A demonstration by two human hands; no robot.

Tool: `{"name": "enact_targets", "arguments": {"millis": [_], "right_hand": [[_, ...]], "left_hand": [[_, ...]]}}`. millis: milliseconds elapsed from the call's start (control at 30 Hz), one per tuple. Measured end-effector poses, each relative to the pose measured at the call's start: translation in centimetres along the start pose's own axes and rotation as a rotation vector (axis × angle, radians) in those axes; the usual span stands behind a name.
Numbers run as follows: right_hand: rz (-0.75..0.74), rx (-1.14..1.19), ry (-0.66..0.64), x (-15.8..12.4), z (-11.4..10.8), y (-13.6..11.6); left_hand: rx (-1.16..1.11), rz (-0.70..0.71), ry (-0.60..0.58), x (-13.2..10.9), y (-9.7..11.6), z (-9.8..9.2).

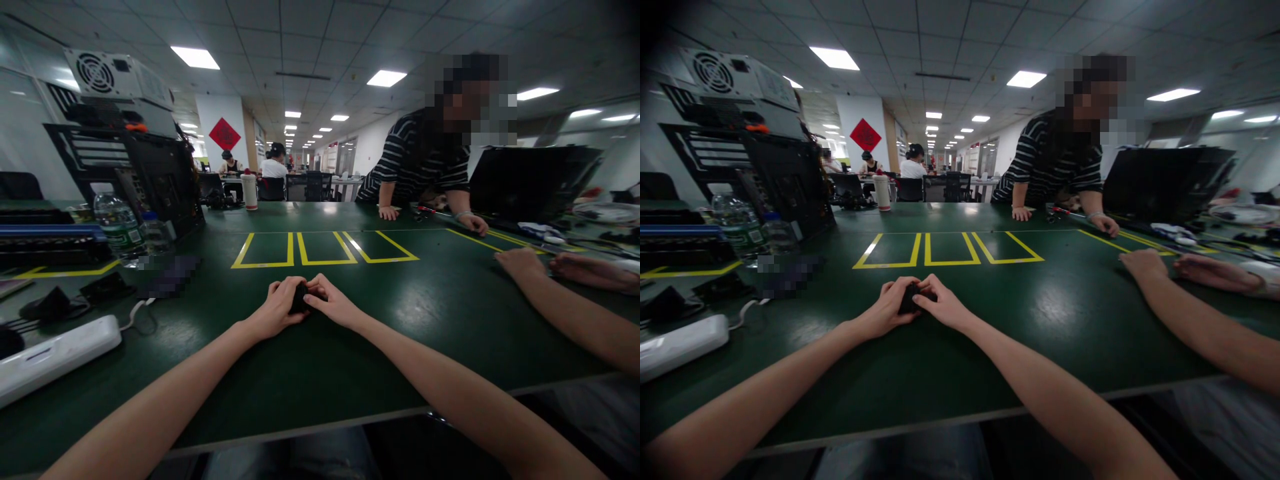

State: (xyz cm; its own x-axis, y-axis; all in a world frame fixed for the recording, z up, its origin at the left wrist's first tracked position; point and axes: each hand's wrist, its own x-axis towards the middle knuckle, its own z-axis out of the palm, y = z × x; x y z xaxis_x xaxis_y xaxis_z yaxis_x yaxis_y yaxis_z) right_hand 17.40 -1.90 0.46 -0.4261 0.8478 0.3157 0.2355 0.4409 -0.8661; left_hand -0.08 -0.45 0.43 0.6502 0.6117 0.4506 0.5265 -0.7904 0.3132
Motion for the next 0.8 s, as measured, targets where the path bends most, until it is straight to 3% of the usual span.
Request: {"name": "enact_targets", "arguments": {"millis": [200, 400, 633, 800], "right_hand": [[0.030, -0.005, -0.012, -0.20, -0.03, -0.25], [-0.059, -0.006, -0.030, -0.65, -0.26, -0.86], [0.020, 0.015, 0.037, -0.15, 0.18, -0.34], [0.068, 0.020, 0.000, -0.26, 0.06, -0.65]], "left_hand": [[0.003, 0.005, 0.000, -0.04, 0.04, 0.00], [0.000, 0.006, 0.004, -0.04, 0.05, 0.00], [0.003, 0.005, 0.002, 0.04, 0.11, -0.01], [0.003, -0.001, 0.006, 0.02, 0.04, 0.08]]}}
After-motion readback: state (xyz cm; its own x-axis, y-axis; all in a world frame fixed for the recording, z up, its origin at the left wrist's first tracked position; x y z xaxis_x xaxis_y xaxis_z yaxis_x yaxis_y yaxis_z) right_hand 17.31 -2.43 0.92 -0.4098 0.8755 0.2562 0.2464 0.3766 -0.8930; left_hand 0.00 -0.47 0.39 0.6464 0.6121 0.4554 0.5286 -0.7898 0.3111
